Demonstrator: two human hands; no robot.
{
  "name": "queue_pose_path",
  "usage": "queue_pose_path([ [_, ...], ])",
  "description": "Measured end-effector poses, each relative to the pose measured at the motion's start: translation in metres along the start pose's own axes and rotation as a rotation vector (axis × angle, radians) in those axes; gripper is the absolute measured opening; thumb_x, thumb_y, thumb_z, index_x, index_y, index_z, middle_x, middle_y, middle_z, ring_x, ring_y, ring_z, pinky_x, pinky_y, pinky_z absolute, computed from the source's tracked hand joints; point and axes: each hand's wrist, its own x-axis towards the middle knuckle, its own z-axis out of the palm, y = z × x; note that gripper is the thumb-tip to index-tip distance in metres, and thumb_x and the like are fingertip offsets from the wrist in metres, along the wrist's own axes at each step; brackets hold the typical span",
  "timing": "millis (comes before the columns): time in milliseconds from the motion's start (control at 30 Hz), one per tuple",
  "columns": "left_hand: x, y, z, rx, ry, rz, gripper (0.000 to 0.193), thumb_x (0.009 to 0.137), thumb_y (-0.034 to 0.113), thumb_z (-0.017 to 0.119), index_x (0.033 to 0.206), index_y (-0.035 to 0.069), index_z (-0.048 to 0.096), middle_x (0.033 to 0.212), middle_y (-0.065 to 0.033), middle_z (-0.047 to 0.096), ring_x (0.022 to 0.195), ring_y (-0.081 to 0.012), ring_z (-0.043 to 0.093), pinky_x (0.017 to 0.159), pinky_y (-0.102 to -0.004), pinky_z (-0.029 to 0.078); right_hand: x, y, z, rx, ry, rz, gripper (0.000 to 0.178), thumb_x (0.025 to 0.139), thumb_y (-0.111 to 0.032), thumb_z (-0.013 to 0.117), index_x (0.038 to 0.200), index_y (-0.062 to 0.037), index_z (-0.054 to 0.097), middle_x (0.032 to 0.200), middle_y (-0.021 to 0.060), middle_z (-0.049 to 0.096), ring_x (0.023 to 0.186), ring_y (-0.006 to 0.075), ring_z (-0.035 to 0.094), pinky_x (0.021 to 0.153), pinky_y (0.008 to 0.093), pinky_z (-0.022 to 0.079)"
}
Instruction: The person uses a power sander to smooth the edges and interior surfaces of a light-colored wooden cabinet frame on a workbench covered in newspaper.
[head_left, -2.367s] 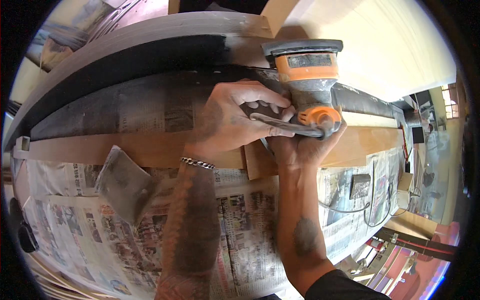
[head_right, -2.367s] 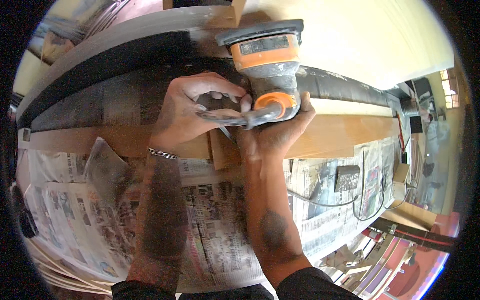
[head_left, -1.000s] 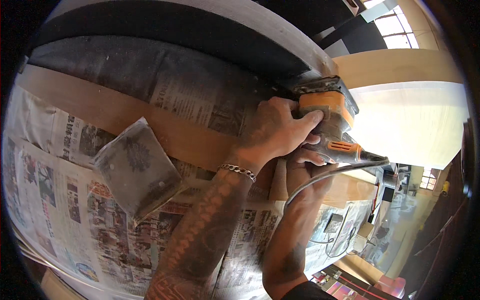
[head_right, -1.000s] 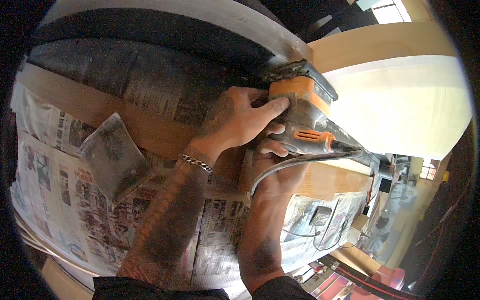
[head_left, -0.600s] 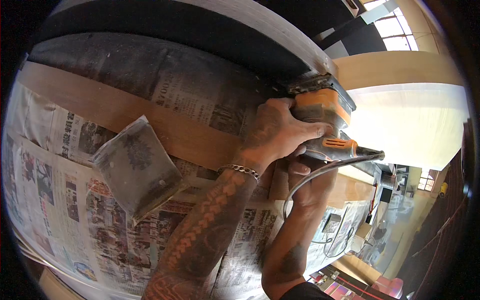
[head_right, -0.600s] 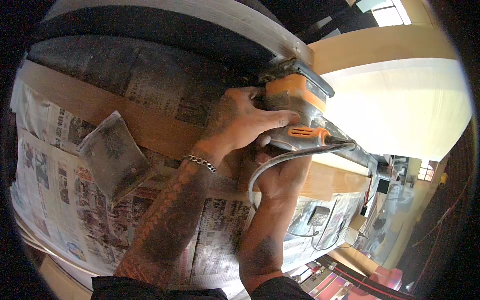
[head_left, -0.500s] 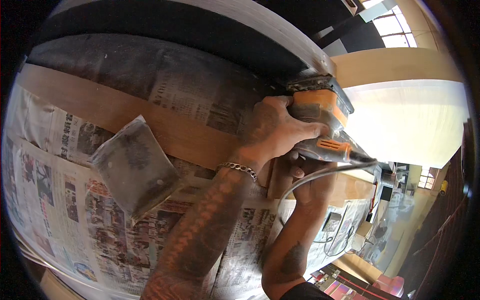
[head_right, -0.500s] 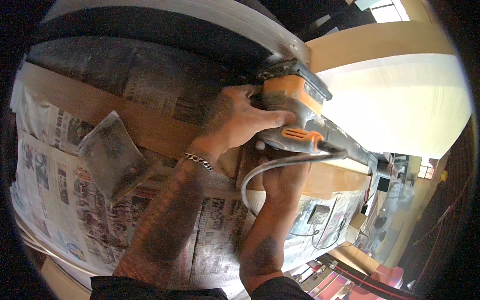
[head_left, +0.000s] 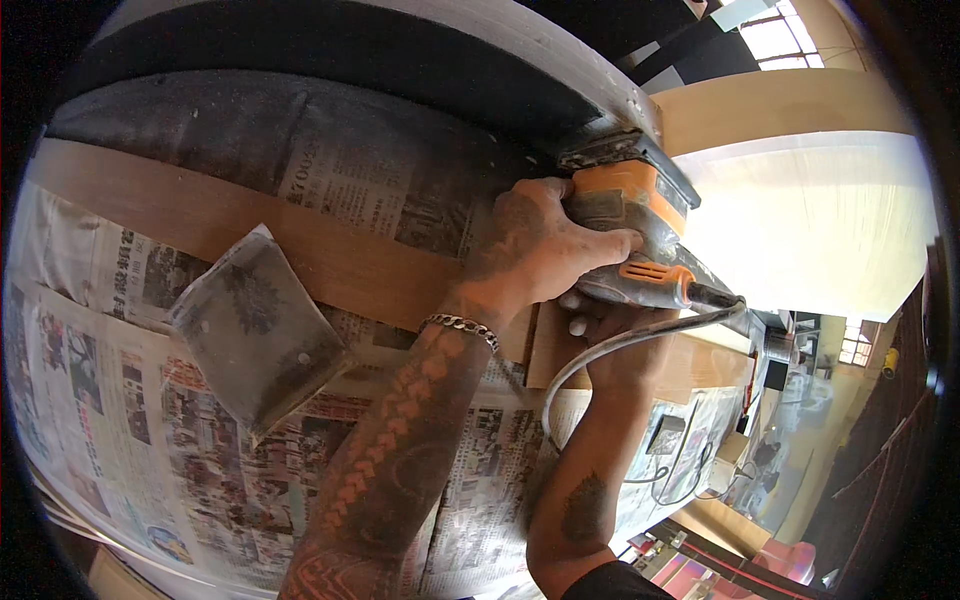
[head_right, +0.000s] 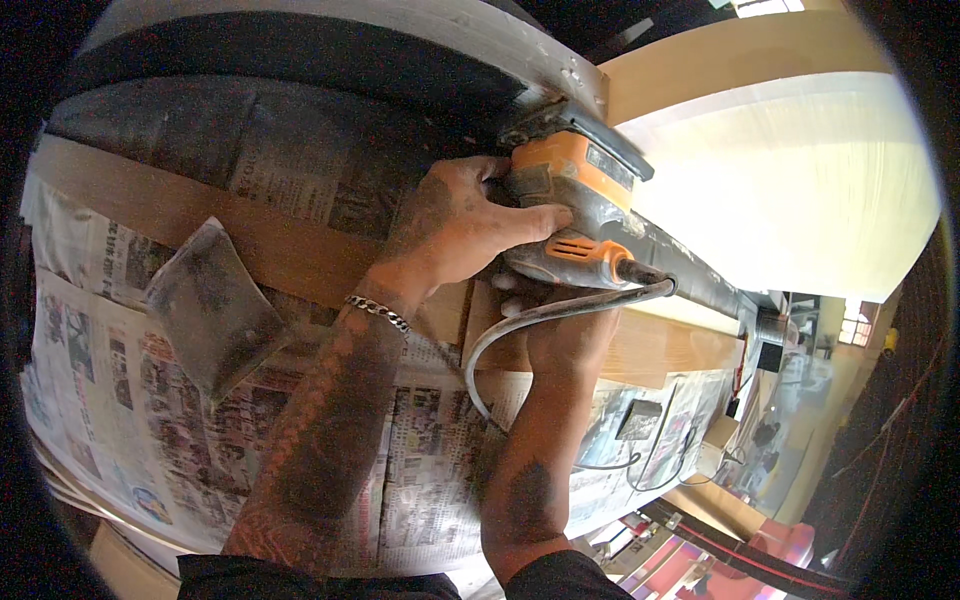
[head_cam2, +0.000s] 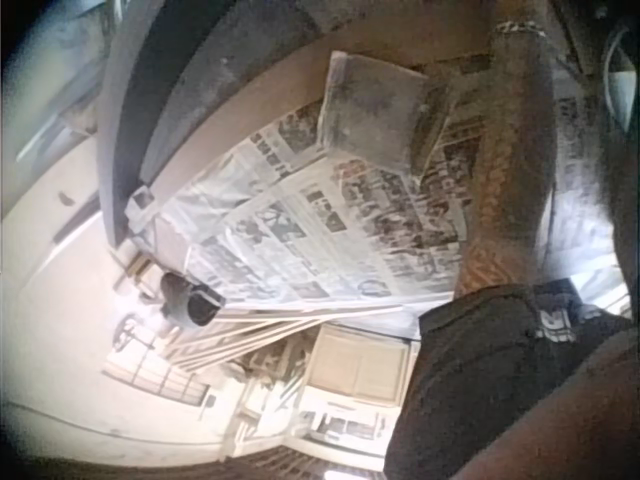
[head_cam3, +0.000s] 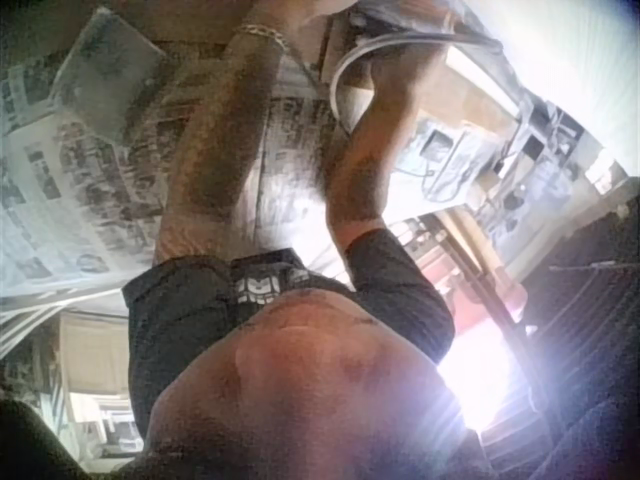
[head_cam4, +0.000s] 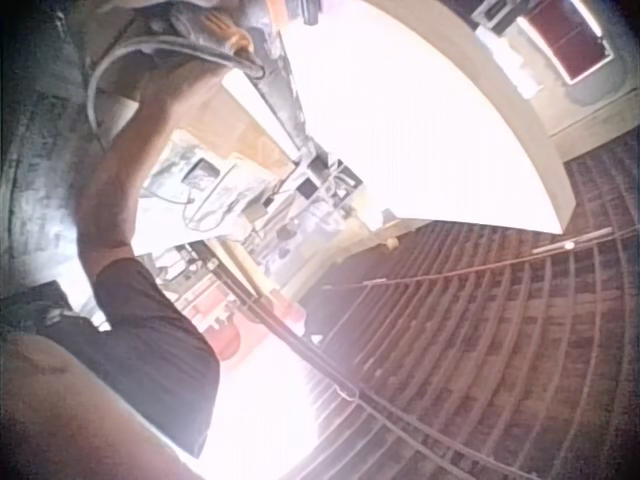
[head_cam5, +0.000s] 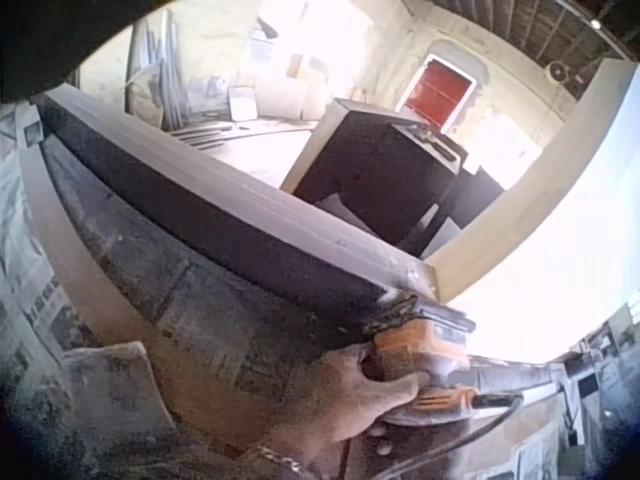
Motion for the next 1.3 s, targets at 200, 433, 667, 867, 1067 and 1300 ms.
queue_pose_path([
  [200, 0.002, -0.005, 0.001, 0.080, 0.023, 0.001, 0.063, 0.075, 0.044, 0.088, 0.111, -0.006, 0.073, 0.101, -0.0192, 0.077, 0.091, -0.0237, 0.076, 0.084, -0.0336, 0.058, 0.001, 0.002, 0.010, -0.015, 0.083, -0.085, 0.063, 0.103, -0.056, 0.045, 0.129, 0.0002, 0.053, 0.108, 0.0194, 0.068, 0.075, 0.0324, 0.071, 0.053, 0.0400, 0.058],
  [433, 0.002, -0.002, 0.003, 0.096, 0.037, -0.050, 0.069, 0.074, 0.052, 0.084, 0.113, -0.004, 0.074, 0.103, -0.0202, 0.077, 0.092, -0.0253, 0.076, 0.086, -0.0342, 0.058, 0.003, 0.011, 0.012, 0.008, 0.177, -0.149, 0.062, 0.103, -0.055, 0.046, 0.131, -0.0002, 0.053, 0.116, 0.0190, 0.065, 0.095, 0.0342, 0.068, 0.078, 0.0463, 0.061],
  [667, 0.001, -0.009, 0.021, -0.042, 0.043, 0.142, 0.066, 0.073, 0.045, 0.089, 0.116, -0.002, 0.073, 0.103, -0.0183, 0.077, 0.093, -0.0237, 0.076, 0.086, -0.0348, 0.059, 0.008, 0.014, 0.001, -0.106, 0.299, -0.225, 0.062, 0.104, -0.055, 0.045, 0.132, -0.0006, 0.053, 0.116, 0.0181, 0.064, 0.103, 0.0331, 0.066, 0.088, 0.0470, 0.058],
  [867, 0.000, -0.009, 0.026, -0.100, 0.071, 0.269, 0.065, 0.071, 0.036, 0.092, 0.114, -0.007, 0.070, 0.101, -0.0213, 0.076, 0.088, -0.0250, 0.077, 0.081, -0.0348, 0.061, 0.010, 0.010, 0.003, -0.153, 0.352, -0.235, 0.062, 0.104, -0.056, 0.044, 0.132, -0.0008, 0.054, 0.116, 0.0180, 0.063, 0.102, 0.0326, 0.066, 0.086, 0.0457, 0.059],
  [1067, 0.002, 0.000, 0.018, 0.009, 0.090, 0.074, 0.075, 0.069, 0.050, 0.093, 0.113, -0.008, 0.072, 0.103, -0.0222, 0.076, 0.093, -0.0252, 0.076, 0.084, -0.0354, 0.060, 0.009, 0.004, 0.002, -0.146, 0.383, -0.183, 0.062, 0.104, -0.056, 0.043, 0.131, -0.0010, 0.055, 0.116, 0.0180, 0.063, 0.102, 0.0320, 0.067, 0.085, 0.0444, 0.059],
  [1300, -0.005, -0.018, 0.013, -0.089, 0.138, 0.108, 0.080, 0.070, 0.050, 0.092, 0.118, -0.010, 0.069, 0.107, -0.0237, 0.075, 0.095, -0.0265, 0.075, 0.086, -0.0355, 0.059, -0.007, 0.017, 0.022, -0.112, 0.258, -0.107, 0.063, 0.103, -0.061, 0.036, 0.119, -0.0039, 0.056, 0.092, 0.0123, 0.065, 0.062, 0.0191, 0.062, 0.048, 0.0292, 0.051],
])
